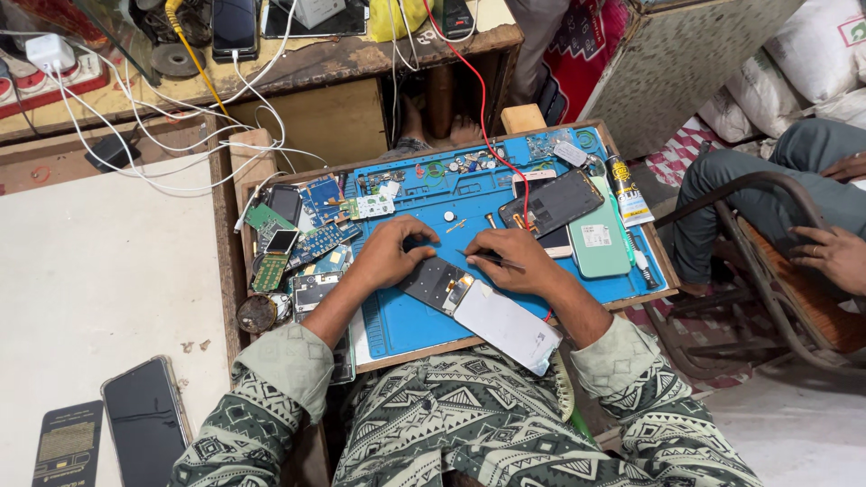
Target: The person works at a repair bench on a disassembled smartphone, peeling a protective film from a replacement display panel and aligning it with the phone frame. They then use a small metal tool to manipulate the flex cable connector and press the display assembly into place, adjusting small components on the work mat.
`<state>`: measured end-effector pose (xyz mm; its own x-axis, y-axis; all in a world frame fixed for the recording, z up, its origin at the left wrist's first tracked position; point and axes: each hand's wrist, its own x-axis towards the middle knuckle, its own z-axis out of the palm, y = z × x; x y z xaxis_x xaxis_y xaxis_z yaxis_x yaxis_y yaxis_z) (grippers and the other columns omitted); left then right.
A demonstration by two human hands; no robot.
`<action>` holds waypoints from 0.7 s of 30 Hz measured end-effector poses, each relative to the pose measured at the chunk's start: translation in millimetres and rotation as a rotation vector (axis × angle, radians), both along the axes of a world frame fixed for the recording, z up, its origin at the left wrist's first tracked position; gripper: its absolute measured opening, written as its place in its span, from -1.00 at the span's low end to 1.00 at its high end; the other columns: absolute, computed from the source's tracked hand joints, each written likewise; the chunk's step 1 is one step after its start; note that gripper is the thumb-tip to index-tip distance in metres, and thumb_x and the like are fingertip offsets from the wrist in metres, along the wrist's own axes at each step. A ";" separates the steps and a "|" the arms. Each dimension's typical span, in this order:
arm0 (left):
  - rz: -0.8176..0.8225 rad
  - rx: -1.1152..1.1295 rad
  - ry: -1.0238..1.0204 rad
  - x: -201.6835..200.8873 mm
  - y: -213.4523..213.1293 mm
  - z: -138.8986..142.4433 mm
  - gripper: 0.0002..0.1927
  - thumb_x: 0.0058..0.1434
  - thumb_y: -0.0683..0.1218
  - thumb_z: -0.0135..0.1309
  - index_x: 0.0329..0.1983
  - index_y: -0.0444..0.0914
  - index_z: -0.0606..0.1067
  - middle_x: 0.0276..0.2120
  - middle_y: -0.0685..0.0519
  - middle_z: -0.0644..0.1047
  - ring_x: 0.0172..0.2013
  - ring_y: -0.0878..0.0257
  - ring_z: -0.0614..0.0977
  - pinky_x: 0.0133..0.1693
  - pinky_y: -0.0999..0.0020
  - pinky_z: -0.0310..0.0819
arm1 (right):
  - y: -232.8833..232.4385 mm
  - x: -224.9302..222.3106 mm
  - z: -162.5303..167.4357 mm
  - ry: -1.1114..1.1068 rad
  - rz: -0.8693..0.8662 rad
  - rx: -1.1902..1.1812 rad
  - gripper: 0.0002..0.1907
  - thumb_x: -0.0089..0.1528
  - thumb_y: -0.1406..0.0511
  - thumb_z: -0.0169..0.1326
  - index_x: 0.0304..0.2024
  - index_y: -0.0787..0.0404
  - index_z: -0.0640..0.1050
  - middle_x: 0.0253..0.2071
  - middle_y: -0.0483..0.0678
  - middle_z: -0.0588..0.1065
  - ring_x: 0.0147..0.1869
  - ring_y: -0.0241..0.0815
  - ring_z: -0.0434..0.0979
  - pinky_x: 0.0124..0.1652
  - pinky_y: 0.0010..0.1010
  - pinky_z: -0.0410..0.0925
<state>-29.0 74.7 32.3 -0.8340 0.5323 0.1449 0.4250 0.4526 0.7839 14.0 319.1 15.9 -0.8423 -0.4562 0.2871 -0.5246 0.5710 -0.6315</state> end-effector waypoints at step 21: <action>0.151 -0.066 0.078 -6.3 -2.1 3.2 -0.68 -0.11 0.02 0.48 -0.31 -0.19 0.69 -0.33 -0.02 0.58 -0.26 0.11 0.63 -0.19 0.23 0.53 | 2.0 -0.6 1.1 0.010 0.016 -0.012 -0.85 0.20 0.32 0.24 -0.22 0.25 0.61 -0.32 0.04 0.61 -0.29 -0.02 0.65 -0.30 -0.29 0.46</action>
<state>-35.3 72.6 35.5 -0.8929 0.4122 0.1812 0.4066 0.5651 0.7178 13.4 321.1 17.0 -0.8320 -0.4658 0.3012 -0.5398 0.5549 -0.6330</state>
